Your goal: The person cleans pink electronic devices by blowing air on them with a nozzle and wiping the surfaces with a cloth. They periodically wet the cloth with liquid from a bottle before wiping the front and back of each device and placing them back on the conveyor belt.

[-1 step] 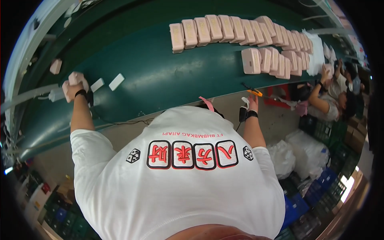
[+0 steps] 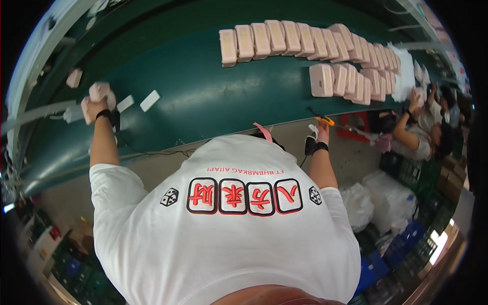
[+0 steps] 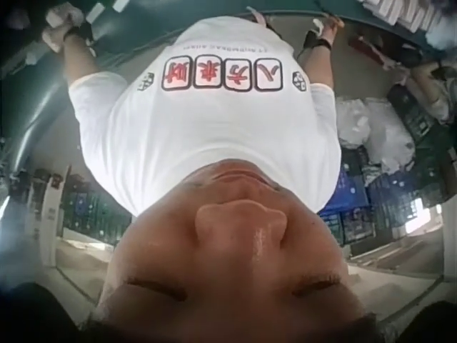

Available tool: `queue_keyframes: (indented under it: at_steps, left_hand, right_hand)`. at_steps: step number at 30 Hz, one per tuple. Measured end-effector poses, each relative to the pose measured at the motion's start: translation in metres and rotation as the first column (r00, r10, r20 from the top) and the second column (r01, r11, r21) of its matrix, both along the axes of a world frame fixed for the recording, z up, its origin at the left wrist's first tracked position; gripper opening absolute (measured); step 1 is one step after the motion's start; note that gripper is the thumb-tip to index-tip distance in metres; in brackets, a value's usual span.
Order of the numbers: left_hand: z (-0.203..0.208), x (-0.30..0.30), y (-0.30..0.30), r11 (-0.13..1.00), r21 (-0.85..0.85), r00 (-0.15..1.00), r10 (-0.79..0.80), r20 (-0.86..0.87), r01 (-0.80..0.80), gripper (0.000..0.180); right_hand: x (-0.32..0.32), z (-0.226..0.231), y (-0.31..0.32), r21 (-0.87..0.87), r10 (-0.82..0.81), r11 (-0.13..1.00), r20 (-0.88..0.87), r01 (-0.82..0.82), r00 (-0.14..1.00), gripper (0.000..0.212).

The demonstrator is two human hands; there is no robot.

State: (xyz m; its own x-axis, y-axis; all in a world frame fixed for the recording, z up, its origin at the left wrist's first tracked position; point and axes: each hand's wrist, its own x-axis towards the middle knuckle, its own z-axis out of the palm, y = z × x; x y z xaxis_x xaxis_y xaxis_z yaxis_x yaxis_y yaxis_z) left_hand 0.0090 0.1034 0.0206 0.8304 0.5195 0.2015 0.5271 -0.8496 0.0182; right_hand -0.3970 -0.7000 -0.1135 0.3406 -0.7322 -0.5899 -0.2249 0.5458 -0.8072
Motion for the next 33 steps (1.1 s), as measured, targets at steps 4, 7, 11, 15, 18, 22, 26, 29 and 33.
queue_keyframes:
  at_steps: [4, 7, 11, 15, 18, 22, 26, 29, 33]
  left_hand:
    - [0.050, -0.023, -0.096, 0.513, -0.785, 0.936, -0.138, 0.323, 0.346, 0.054]
    - [0.082, -0.078, -0.164, -0.073, -0.974, 0.975, -0.036, 0.219, 0.216, 0.044]
    - [0.125, -0.169, -0.260, -0.392, -0.903, 0.980, -0.008, 0.196, 0.178, 0.046]
    - [0.121, -0.231, -0.287, -0.448, -0.879, 0.985, 0.033, 0.168, 0.165, 0.049]
    - [0.122, -0.259, -0.289, -0.467, -0.872, 0.989, 0.087, 0.119, 0.146, 0.049]
    - [0.124, -0.293, -0.288, -0.269, -0.955, 0.986, 0.145, 0.086, 0.123, 0.048]
    - [0.125, -0.323, -0.283, -0.064, -0.981, 0.966, 0.198, 0.166, 0.182, 0.047]
    - [0.130, -0.347, -0.276, 0.438, -0.868, 0.961, 0.030, 0.274, 0.234, 0.046]
    - [0.154, -0.369, -0.272, 0.768, -0.624, 0.989, -0.104, 0.104, 0.146, 0.047]
  right_hand:
    - [-0.015, -0.014, -0.031, 0.123, 0.256, 0.963, -0.121, -0.241, 0.959, 0.037]
    - [-0.011, -0.010, -0.025, -0.050, 0.263, 0.963, -0.028, -0.264, 0.965, 0.037]
    - [-0.011, 0.034, -0.022, -0.360, 0.329, 0.884, 0.028, -0.297, 0.944, 0.031]
    - [0.031, 0.131, -0.012, -0.552, 0.346, 0.799, 0.095, -0.240, 0.933, 0.027]
    - [0.071, 0.187, 0.005, -0.480, 0.414, 0.843, 0.292, -0.242, 0.862, 0.026]
    - [0.125, 0.288, 0.084, -0.602, 0.996, 0.088, 0.078, -0.794, 0.051, 0.023]
    - [0.151, 0.314, 0.161, -0.424, 0.684, -0.724, -0.543, -0.544, -0.487, 0.033]
    - [0.152, 0.302, 0.186, -0.398, 0.555, -0.830, -0.661, -0.391, -0.505, 0.041]
    - [0.148, 0.290, 0.203, -0.468, 0.549, -0.835, -0.687, -0.288, -0.476, 0.047]
